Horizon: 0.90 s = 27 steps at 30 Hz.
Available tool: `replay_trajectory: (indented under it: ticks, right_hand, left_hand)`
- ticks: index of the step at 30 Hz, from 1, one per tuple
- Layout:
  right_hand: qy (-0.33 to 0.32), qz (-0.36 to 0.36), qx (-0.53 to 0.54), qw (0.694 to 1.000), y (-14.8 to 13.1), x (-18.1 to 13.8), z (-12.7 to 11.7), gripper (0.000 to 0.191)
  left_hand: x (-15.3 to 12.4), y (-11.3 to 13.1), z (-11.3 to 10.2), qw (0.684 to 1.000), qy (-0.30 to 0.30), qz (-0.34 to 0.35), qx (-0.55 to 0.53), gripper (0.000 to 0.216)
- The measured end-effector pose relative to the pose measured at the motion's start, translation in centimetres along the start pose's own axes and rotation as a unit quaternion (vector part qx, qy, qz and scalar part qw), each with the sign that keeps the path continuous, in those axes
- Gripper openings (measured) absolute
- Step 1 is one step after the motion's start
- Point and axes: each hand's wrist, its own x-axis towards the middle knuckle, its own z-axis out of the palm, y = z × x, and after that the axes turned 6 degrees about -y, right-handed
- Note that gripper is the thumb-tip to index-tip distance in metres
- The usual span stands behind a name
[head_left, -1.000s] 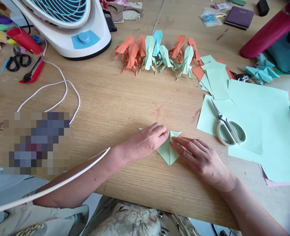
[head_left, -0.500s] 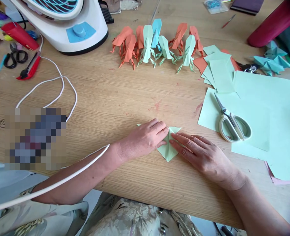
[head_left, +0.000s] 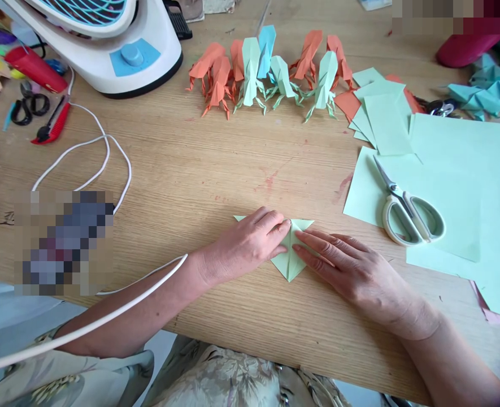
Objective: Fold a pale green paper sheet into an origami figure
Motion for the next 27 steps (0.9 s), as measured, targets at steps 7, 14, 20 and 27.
replay_trajectory:
  ticks: [7,14,20,27]
  right_hand:
    - [0.011,0.01,0.029,0.999,-0.1,0.0,0.0,0.038]
    - [0.016,-0.003,0.016,1.0,0.1,-0.1,-0.1,0.038]
    - [0.017,0.018,0.016,1.0,0.1,-0.4,0.1,0.044]
    - [0.084,0.094,-0.038,0.991,-0.6,0.7,1.3,0.04]
  left_hand:
    - [-0.2,0.3,0.0,1.0,0.006,0.005,-0.015,0.026]
    - [-0.6,0.4,0.3,1.0,0.022,0.019,-0.002,0.022]
    - [-0.9,0.2,0.2,0.999,0.032,0.026,0.01,0.027]
    - [-1.1,0.3,0.3,0.998,0.04,0.03,0.031,0.028]
